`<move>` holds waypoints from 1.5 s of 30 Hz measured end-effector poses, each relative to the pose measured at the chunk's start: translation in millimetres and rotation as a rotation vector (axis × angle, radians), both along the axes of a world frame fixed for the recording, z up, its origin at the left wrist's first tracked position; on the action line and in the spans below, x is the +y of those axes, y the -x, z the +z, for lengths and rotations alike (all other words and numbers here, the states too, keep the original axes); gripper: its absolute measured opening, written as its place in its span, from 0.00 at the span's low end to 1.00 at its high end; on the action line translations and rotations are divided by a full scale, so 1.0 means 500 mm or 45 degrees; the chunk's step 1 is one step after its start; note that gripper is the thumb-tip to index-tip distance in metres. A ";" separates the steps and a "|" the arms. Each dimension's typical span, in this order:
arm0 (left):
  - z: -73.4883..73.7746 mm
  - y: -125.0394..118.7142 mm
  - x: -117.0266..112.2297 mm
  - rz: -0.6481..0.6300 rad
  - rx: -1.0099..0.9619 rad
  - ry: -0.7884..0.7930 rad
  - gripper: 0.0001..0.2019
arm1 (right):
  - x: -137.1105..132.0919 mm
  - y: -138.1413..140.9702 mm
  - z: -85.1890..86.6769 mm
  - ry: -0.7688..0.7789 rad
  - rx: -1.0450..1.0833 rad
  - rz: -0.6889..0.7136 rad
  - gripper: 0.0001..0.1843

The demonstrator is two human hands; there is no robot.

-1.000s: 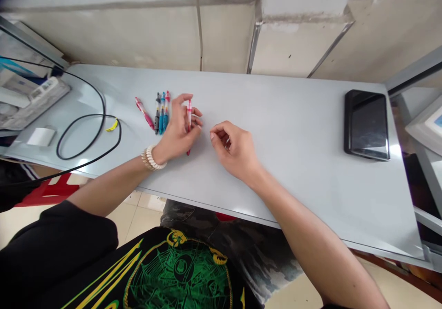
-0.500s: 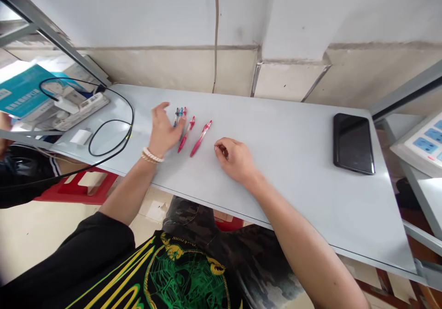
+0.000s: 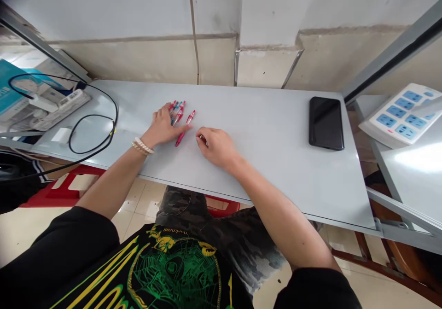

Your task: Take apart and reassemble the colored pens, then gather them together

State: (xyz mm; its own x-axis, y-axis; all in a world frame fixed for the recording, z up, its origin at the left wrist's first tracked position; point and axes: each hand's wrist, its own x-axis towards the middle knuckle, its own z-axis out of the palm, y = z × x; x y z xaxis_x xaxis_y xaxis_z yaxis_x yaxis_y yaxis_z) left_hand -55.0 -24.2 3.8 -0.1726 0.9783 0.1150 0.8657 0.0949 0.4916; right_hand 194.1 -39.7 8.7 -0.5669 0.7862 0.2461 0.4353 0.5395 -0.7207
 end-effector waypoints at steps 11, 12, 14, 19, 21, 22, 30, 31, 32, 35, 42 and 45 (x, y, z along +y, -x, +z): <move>0.016 -0.169 -0.032 -0.311 0.429 0.074 0.26 | 0.008 -0.003 0.006 -0.015 0.124 -0.063 0.07; 0.020 -0.174 -0.028 -0.317 0.411 0.074 0.24 | 0.010 -0.004 0.006 -0.015 0.151 -0.094 0.07; 0.026 -0.179 -0.020 -0.335 0.369 0.047 0.19 | 0.017 -0.007 0.005 -0.022 0.216 -0.147 0.06; 0.029 -0.191 0.011 -0.397 0.110 -0.138 0.09 | 0.035 -0.013 -0.005 -0.073 0.444 -0.288 0.08; 0.027 -0.204 0.028 -0.373 -0.184 -0.439 0.08 | 0.041 -0.016 -0.005 -0.101 0.583 -0.365 0.11; 0.026 -0.212 0.035 -0.356 -0.349 -0.623 0.10 | 0.043 -0.018 -0.004 -0.102 0.645 -0.396 0.13; -0.013 -0.264 0.047 -0.372 -0.931 -0.970 0.25 | 0.066 -0.018 -0.019 -0.041 0.600 -0.462 0.15; -0.019 -0.264 0.046 -0.367 -0.951 -0.945 0.24 | 0.070 -0.017 -0.025 -0.026 0.550 -0.456 0.14; -0.024 -0.262 0.045 -0.366 -0.963 -0.930 0.24 | 0.072 -0.016 -0.030 -0.016 0.504 -0.443 0.13; -0.030 -0.259 0.049 -0.385 -0.981 -0.882 0.24 | 0.077 -0.014 -0.040 -0.029 0.420 -0.413 0.14; -0.027 -0.262 0.053 -0.424 -1.049 -0.774 0.21 | 0.072 -0.020 -0.031 0.088 0.307 -0.396 0.12; -0.023 -0.262 0.048 -0.368 -1.036 -0.789 0.19 | 0.070 -0.023 -0.022 0.117 0.303 -0.366 0.12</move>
State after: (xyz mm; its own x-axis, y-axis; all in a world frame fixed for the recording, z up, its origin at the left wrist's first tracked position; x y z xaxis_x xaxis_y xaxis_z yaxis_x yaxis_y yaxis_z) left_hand 76.0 -0.1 -7.7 -0.1920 0.8046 0.5619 0.2041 -0.5273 0.8248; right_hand 205.8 -4.9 -2.1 -0.2552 0.9298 0.2652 0.3740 0.3478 -0.8597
